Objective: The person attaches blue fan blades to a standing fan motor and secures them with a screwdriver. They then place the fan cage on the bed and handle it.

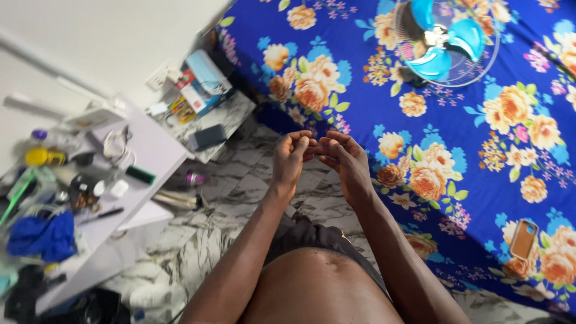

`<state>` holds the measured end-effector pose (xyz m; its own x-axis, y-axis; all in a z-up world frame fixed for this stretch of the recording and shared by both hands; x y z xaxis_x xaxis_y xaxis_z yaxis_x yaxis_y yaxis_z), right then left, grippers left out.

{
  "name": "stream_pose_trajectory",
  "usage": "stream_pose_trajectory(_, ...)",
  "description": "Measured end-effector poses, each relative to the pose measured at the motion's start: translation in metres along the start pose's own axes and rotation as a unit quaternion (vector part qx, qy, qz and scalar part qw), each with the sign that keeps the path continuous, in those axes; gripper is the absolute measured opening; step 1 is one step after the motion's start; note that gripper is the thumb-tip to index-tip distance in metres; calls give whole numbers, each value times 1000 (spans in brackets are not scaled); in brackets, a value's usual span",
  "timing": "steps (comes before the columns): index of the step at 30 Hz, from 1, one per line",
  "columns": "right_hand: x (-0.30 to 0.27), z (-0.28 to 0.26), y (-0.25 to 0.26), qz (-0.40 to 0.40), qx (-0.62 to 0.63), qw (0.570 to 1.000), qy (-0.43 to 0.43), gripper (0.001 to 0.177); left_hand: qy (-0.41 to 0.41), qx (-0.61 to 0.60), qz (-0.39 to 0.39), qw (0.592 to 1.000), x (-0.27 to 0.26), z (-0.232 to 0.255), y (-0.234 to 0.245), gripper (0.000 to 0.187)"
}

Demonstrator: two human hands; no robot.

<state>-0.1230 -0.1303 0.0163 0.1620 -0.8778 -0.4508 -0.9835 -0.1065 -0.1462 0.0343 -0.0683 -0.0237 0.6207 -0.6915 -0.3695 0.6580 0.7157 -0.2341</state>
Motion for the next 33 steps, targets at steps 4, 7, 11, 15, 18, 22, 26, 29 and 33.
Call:
stream_pose_trajectory(4, 4, -26, -1, 53, 39, 998, 7, 38, -6, -26, -49, 998, 10, 40, -24, 29)
stream_pose_trajectory(7, 2, -36, 0, 65, 58, 996, 26, 37, 7, -27, -79, 996, 14, 56, -43, 31)
stream_pose_trajectory(11, 3, -39, 7, 92, 80, 992, 47, 36, 25, -31, -129, 991, 17, 61, -65, 33)
stream_pose_trajectory(15, 4, -39, 14, 110, 108, 986, 64, 36, 29, -13, -170, 985, 16, 58, -73, 33)
stream_pose_trajectory(18, -1, -34, 17, 144, 56, 985, 76, 38, 12, 8, -186, 982, 13, 50, -72, 35)
stream_pose_trajectory(22, -8, -18, 11, 144, 53, 985, 77, 41, 38, 6, -219, 975, 9, 33, -73, 36)
stream_pose_trajectory(26, -10, -5, 16, 156, 57, 984, 61, 40, 61, 22, -224, 972, 6, 24, -74, 36)
stream_pose_trajectory(29, -6, -3, 23, 162, 58, 984, 52, 36, 58, 52, -226, 971, 5, 23, -81, 35)
stream_pose_trajectory(33, 4, -4, 39, 180, 62, 980, 51, 32, 61, 64, -236, 968, 4, 17, -101, 36)
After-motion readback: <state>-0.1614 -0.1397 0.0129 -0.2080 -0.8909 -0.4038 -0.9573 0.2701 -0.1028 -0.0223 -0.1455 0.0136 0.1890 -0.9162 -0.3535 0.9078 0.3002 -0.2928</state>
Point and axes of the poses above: each hand's wrist, its own x-axis towards the middle knuckle, its own y-axis out of the back of the hand, z = x × y, the point moved 8 cm from there along x, towards the middle knuckle, and after that the axes turned 15 degrees about z, right-handed, at the moved point
